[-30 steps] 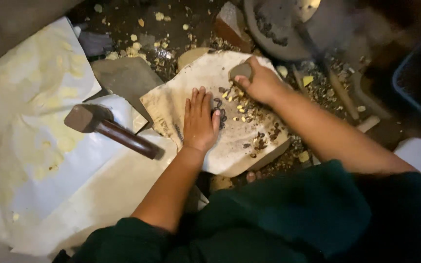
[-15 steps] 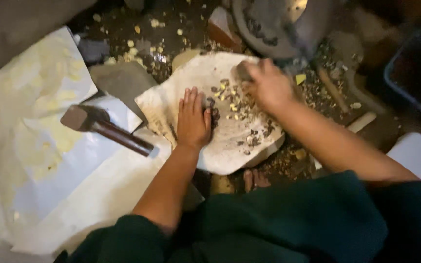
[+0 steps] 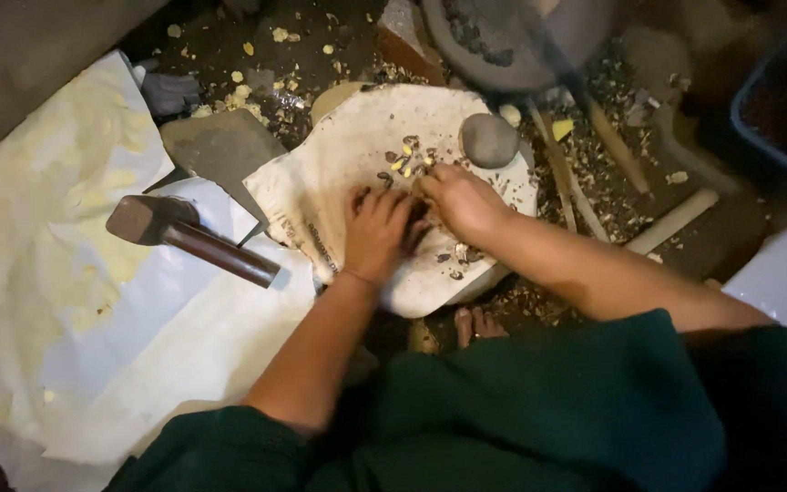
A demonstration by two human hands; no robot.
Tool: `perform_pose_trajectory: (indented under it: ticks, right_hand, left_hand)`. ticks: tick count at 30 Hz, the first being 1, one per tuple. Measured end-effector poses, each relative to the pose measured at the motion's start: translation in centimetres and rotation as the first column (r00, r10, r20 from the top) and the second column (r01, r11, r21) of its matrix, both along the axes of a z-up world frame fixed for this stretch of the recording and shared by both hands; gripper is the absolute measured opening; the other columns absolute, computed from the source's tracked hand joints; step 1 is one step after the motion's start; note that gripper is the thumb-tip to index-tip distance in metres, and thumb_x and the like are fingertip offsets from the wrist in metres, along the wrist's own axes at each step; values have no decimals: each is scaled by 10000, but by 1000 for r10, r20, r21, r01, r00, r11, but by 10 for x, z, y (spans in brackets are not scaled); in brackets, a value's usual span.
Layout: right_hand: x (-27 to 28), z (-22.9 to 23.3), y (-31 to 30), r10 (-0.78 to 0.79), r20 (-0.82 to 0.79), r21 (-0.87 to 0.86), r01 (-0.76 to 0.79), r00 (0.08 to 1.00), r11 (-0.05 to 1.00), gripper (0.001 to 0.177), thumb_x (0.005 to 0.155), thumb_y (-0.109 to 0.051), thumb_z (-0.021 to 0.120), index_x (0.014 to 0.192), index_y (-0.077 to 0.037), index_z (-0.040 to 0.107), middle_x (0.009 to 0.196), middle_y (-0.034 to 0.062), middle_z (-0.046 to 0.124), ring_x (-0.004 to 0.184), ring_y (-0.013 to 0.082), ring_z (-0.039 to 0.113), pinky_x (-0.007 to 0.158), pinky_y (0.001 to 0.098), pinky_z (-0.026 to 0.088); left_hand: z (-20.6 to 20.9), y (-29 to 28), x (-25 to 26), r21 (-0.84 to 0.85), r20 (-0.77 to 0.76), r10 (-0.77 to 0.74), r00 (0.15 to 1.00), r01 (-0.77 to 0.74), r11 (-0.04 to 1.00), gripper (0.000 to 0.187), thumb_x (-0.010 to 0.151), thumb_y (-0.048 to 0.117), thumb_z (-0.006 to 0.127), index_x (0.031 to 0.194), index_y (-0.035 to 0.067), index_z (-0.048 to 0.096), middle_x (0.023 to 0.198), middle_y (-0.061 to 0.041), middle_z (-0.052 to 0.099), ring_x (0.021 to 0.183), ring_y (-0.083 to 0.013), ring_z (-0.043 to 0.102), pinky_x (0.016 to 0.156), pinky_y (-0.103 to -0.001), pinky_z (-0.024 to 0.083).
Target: Processing nuts by cracking them with a mallet and sorting them by hand on a stone surface.
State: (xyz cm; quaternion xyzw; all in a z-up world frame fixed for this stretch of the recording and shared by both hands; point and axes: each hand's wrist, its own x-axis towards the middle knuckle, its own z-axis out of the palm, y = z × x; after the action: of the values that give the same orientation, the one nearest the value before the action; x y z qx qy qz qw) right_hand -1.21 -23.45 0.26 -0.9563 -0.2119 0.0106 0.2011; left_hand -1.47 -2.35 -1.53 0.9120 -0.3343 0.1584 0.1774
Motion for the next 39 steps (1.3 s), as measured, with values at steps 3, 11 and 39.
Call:
perform_pose_trajectory:
  ticks: [3, 11, 39]
  right_hand:
    - [-1, 115, 30, -316, -746, 100, 568, 586, 817, 430, 1046, -305, 286, 1143, 18, 554, 1114, 181, 603, 1020, 322, 597, 972, 479, 472]
    - [-6, -18, -8, -198, -190, -24, 197, 962, 980, 217, 933, -228, 624, 1093, -99, 557, 984, 183, 613, 884, 469, 700, 746, 562, 574]
    - [28, 6, 14, -201, -371, 27, 227, 907, 974, 181, 907, -180, 704, 1045, -63, 714, 987, 183, 694, 1019, 417, 720, 872, 454, 592]
  left_hand:
    - [-16, -7, -5, 57, -9, 52, 999, -52, 997, 205, 962, 294, 657, 1147, 212, 688, 1090, -20, 666, 1100, -249, 602, 1077, -572, 330]
    - [23, -16, -12, 26, -177, 65, 982, -61, 998, 119, 967, 222, 622, 1080, 197, 649, 974, -42, 657, 987, -286, 644, 924, -502, 461]
    - [73, 17, -32, -320, -788, -610, 85, -903, 288, 330, 1061, 187, 511, 1345, 71, 633, 693, -62, 669, 361, -12, 387, 267, -110, 267]
